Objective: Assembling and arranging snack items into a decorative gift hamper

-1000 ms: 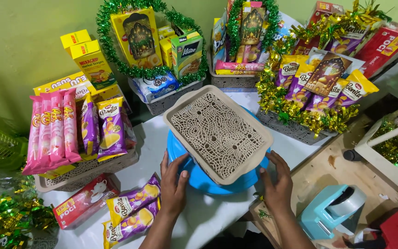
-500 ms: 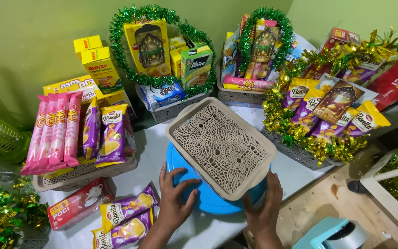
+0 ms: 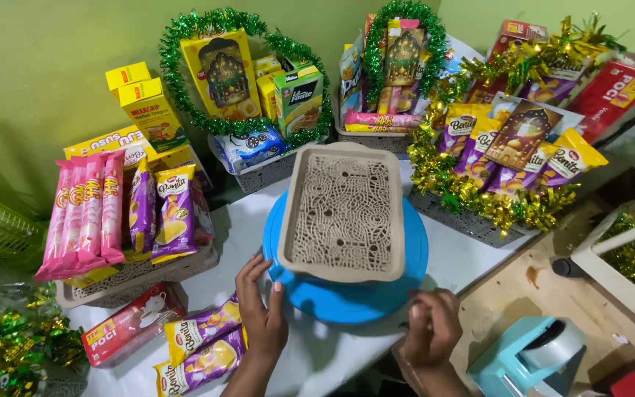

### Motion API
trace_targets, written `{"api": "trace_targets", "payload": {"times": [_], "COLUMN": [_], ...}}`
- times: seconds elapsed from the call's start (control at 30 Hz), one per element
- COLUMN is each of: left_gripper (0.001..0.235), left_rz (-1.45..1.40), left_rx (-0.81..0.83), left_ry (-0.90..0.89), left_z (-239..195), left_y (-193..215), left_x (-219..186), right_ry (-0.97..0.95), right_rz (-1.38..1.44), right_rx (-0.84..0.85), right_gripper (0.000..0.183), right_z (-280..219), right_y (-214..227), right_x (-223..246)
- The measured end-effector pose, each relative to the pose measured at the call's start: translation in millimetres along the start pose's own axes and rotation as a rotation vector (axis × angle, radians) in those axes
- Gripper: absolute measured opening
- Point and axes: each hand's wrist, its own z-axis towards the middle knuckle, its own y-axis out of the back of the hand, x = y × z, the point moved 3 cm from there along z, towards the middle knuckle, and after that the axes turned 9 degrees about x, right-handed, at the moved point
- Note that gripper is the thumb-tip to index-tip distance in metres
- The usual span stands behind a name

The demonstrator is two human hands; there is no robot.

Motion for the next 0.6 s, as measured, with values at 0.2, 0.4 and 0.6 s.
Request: {"api": "trace_targets", "payload": {"times": [0.2, 0.4, 0.6], "left_gripper": [0.043, 0.044, 0.054], "left_rz": [-0.001, -0.065, -0.012], "left_rx": [0.033, 0.115, 0.158], "left_ry": [-0.088, -0.073, -0.111], "left_z": [-5, -5, -4], "left_y": [2, -5, -12], "left_x": [4, 25, 28], "right_ry": [-0.267, -0.319, -0.518], "right_rz": [-0.135, -0.032, 0.150], "right_rx": [-0.067, -0.045, 0.026], "right_gripper": [0.036, 0.043, 0.070], "right_z": [-7, -6, -4], "right_y": [3, 1, -11], "right_x": [-25, -31, -45]}}
